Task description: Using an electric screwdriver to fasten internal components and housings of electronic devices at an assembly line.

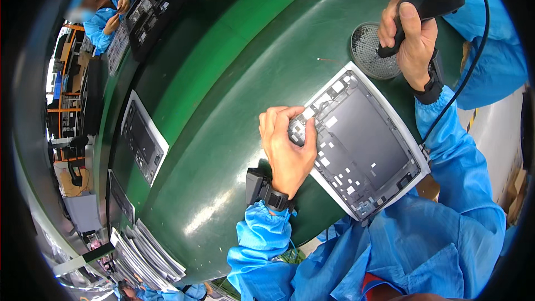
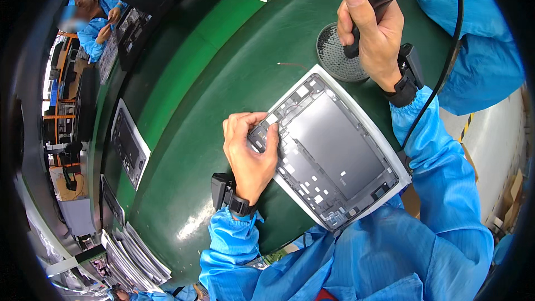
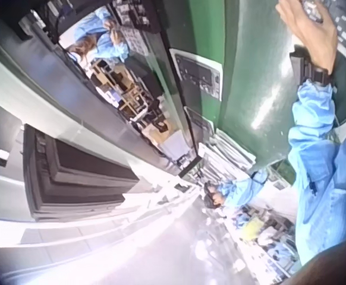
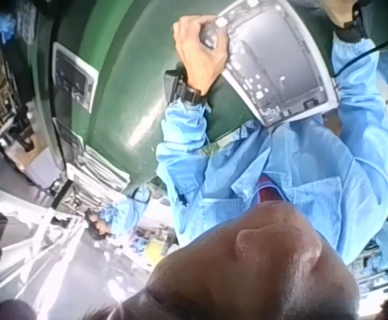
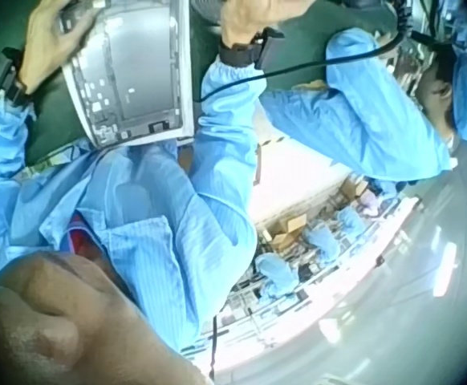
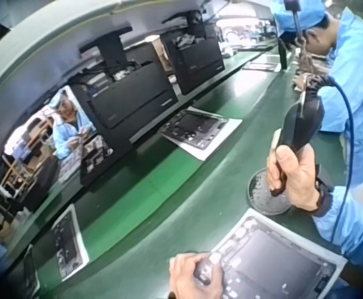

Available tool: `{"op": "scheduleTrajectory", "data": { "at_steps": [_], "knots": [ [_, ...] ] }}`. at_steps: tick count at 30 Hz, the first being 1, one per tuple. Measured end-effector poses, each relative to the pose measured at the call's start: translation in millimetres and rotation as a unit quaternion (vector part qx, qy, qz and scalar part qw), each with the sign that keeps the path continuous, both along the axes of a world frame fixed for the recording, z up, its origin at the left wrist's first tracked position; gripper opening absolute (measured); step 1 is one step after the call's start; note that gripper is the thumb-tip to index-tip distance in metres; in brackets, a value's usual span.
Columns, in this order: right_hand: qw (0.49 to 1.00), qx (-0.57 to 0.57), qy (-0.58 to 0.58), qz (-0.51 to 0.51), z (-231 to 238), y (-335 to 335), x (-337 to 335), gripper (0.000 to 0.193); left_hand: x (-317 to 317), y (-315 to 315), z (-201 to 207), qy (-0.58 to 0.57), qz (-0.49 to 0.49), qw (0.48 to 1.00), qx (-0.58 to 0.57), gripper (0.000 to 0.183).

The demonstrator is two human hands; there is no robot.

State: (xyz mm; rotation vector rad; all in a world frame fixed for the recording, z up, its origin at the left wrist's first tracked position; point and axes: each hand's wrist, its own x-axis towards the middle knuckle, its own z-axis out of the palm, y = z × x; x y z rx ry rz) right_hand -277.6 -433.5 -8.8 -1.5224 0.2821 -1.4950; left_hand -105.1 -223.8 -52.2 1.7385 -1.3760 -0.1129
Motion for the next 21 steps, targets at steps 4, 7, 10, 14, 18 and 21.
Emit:
{"op": "scheduleTrajectory", "data": {
  "at_steps": [4, 7, 10, 14, 18, 21],
  "knots": [
    [1.0, -0.014, 0.023, -0.002, 3.5, 2.0, -2.3, 0.026, -1.9, 1.4, -1.9, 0.002, -0.001, 1.0, -0.009, 0.023],
    [0.999, -0.027, 0.03, -0.022, 23.1, 11.4, -2.3, 0.032, -2.1, 4.6, -3.3, -0.002, 0.005, 1.0, -0.013, 0.024],
    [0.994, -0.035, -0.03, 0.095, 43.3, 36.8, 20.1, 0.035, 0.8, 3.7, -5.7, -0.006, 0.011, 1.0, -0.027, 0.024],
    [0.987, 0.011, -0.011, 0.158, 39.3, 96.3, 74.5, 0.041, -0.7, 1.9, -12.6, -0.016, 0.042, 0.999, -0.027, 0.029],
    [0.979, 0.051, 0.026, 0.196, 16.4, 102.4, 92.1, 0.041, -4.6, -3.0, -7.7, -0.008, 0.044, 0.999, -0.03, 0.032],
    [0.975, 0.037, 0.036, 0.215, 8.2, 100.9, 94.9, 0.04, -3.3, -3.2, -7.9, -0.003, 0.042, 0.999, -0.03, 0.034]
  ]
}}
